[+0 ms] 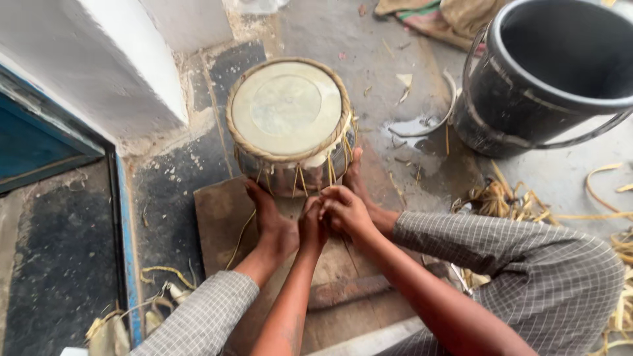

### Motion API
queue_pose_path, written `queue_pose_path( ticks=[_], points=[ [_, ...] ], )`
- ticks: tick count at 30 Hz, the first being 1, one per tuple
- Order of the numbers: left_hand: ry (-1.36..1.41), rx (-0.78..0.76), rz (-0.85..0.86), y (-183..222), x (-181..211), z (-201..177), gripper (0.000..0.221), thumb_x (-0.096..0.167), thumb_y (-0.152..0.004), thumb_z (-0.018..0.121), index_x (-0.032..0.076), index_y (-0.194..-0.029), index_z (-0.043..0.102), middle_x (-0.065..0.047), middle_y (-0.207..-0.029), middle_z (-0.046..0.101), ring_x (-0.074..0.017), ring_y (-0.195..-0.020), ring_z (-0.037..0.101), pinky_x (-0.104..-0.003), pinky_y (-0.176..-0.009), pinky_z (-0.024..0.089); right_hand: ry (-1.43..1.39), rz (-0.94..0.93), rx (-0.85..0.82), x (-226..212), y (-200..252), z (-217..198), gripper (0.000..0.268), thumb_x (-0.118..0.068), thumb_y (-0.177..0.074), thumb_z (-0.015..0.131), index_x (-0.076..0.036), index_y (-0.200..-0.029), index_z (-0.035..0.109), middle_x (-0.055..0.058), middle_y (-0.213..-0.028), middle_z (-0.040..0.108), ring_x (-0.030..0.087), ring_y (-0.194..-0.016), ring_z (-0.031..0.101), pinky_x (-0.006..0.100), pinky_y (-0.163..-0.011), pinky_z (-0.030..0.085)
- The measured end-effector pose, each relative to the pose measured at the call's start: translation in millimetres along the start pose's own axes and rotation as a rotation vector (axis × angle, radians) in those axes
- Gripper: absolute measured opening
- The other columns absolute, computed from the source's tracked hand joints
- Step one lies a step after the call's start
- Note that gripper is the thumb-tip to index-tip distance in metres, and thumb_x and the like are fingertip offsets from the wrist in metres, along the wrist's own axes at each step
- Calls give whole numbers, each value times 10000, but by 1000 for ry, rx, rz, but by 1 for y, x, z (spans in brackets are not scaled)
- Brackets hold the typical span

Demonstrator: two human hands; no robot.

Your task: The person repairs a drum by hand and using a wooden mallet, tightening the cords around the drum's body and tapping the rim.

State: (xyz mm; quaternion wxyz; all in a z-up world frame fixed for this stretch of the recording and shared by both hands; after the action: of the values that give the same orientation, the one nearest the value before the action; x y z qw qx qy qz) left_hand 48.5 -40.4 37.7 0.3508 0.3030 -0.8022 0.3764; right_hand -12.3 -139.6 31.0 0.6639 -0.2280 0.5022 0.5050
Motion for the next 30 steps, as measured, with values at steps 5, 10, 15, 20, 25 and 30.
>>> queue_pose_path(
  ticks=[5, 10, 15, 20, 25, 30],
  points=[
    [-4, 81, -53, 1, -7, -31, 183, 228, -962, 684, 48, -948, 713, -114, -991, 691, -338, -882, 685, -430, -744, 530, 1027, -719, 447, -89, -16, 3, 263, -41, -851, 708, -87, -1097, 628, 159, -968, 706, 328, -853, 696, 409, -762, 561],
    [-75, 116, -10, -5, 5, -44, 203, 241, -949, 687, 43, -967, 731, -135, -974, 677, -340, -825, 678, -431, -700, 532, 1098, -500, 369, -102, -40, 32, 238, -72, -835, 713, -80, -1027, 572, 160, -959, 704, 318, -856, 715, 430, -833, 549],
    [-96, 164, -7, -3, -2, -52, 214, 247, -973, 677, 43, -961, 740, -145, -991, 685, -344, -881, 675, -419, -752, 522, 1091, -624, 151, -66, -27, 35, 207, -85, -773, 719, -42, -875, 543, 202, -1355, 609, 314, -874, 692, 409, -747, 568],
    [143, 205, -49, -14, 0, -41, 265, 267, -1018, 631, 34, -1004, 756, -122, -985, 744, -240, -922, 691, -348, -841, 524, 833, -423, 11, -3, -4, 11, 224, -106, -757, 739, -38, -940, 631, 162, -995, 687, 324, -1042, 631, 426, -833, 564],
    [786, 3, -210, -32, -44, 18, 476, 409, -1109, 500, 49, -824, 628, -120, -932, 775, -140, -827, 617, -295, -793, 487, 1010, -509, -142, 23, 12, 7, 486, -174, -792, 742, -35, -1230, 585, 189, -1100, 651, 355, -1034, 622, 454, -898, 532],
    [281, -135, -310, -37, -83, 10, 762, 511, -1094, 405, 45, -515, 573, -79, -482, 610, -170, -449, 588, -321, -552, 502, 1812, 29, -328, 96, 123, -70, 666, -311, -844, 815, -98, -1382, 484, 234, -1218, 577, 430, -1018, 616, 522, -829, 527]
  ],
)
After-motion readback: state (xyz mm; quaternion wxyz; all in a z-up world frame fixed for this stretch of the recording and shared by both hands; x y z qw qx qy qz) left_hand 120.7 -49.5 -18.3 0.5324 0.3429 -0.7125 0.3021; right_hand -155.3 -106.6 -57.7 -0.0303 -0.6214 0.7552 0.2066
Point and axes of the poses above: each hand's wrist, its own y-axis away from the middle knuckle, its own z-axis out of the palm, x = y × z, the point moved 8 cm from there along -y, towards the middle knuckle
